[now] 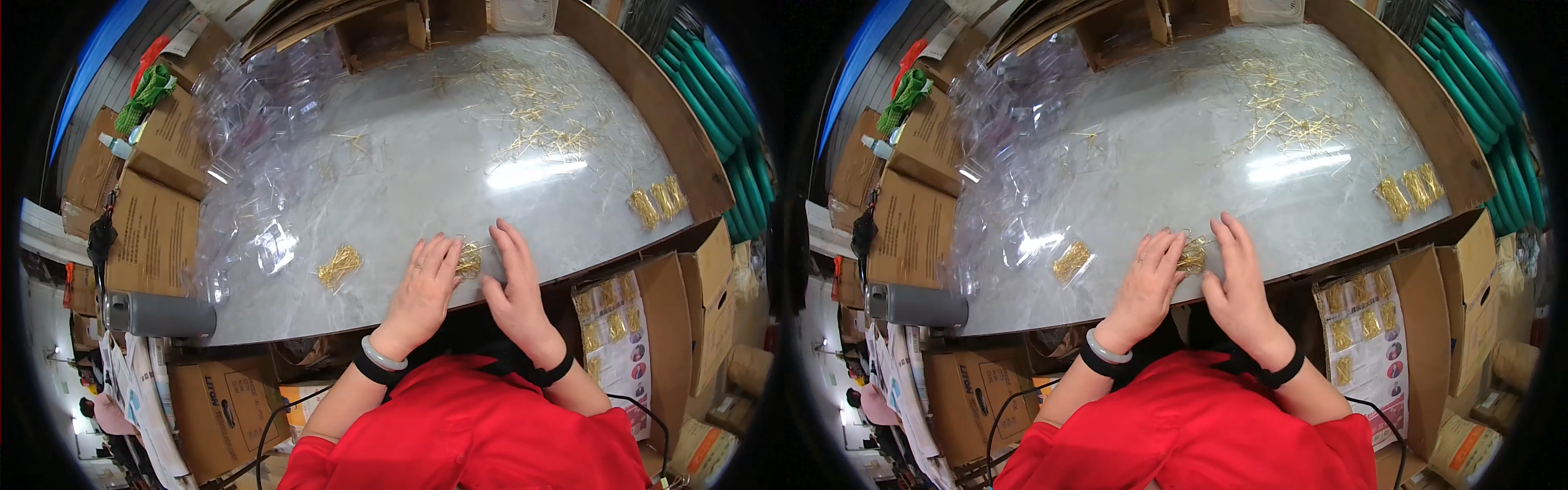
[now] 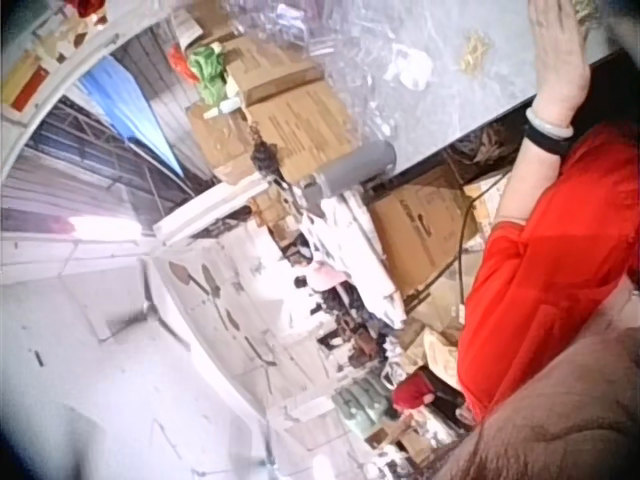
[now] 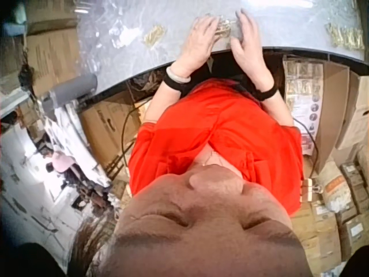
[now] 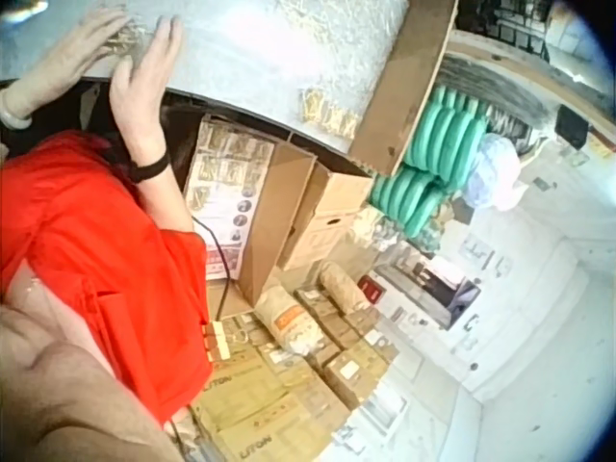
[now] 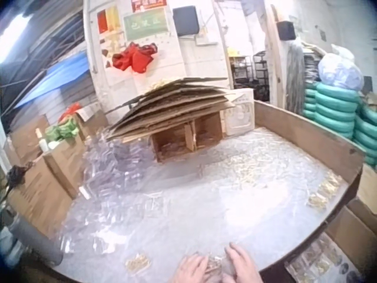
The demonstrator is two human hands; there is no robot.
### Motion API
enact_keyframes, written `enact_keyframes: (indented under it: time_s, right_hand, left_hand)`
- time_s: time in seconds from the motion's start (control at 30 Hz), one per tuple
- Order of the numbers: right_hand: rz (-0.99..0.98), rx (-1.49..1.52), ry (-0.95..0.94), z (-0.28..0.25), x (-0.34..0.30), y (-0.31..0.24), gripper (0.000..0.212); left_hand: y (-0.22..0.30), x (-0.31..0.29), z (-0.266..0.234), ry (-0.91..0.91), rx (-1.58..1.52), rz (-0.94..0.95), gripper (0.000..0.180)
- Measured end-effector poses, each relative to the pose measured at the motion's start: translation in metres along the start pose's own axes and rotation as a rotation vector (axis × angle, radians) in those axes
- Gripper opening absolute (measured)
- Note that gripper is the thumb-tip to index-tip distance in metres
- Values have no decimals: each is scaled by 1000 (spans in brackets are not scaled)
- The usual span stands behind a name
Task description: Sorting and packaging small gold-colored metal hardware into plastic bags.
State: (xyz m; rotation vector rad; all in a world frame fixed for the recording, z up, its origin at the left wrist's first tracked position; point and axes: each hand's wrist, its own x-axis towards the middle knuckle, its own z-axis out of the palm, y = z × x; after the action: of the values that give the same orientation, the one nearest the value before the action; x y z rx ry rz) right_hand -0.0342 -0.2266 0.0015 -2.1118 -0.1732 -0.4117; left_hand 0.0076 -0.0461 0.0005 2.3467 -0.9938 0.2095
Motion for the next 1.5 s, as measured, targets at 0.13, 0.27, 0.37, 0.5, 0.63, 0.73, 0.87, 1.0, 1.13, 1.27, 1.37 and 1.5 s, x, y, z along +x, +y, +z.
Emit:
enact_keyframes:
  time_s: [0.13,0.27,0.37,0.5,0.63,0.73,0.87,1.0,1.13,1.27,1.37,1.5]
  right_hand:
    - [45,286,-50,20,12,-3,71]
    - [68,530,-69,13,20,7,76]
    - [-105,145,-178,1,23,2,75]
    - [-346,-243,-299,8,21,-5,65]
    - [-337,-337,-314,8,20,-9,55]
    - [-343,-393,-295,11,16,-11,50]
    - [-362,-442,-244,14,13,-10,46]
    - [-369,-446,-222,16,11,-10,46]
    - [-387,-437,-237,16,10,-9,46]
    - [-387,-424,-225,15,11,-7,46]
    - [-383,-443,-193,17,9,-5,46]
    - [-387,-422,-178,20,10,-6,43]
  left_hand:
    - [-4,-1,1,-3,-51,-11,55]
    - [-4,-3,-1,14,49,-11,60]
    - [-9,-6,5,82,37,7,65]
    - [-13,-6,7,72,-78,-33,72]
    - [-11,-10,0,35,-150,-90,77]
    - [-13,-10,-8,34,-312,-115,78]
    - [4,-15,-23,74,-256,-171,74]
    - [23,-39,-9,155,-142,-305,66]
    - [26,-36,0,103,-29,-252,67]
    - [22,-25,3,78,-84,-198,70]
    - [17,-22,-18,80,-334,-235,76]
    - [-17,-20,-26,-106,-92,-93,70]
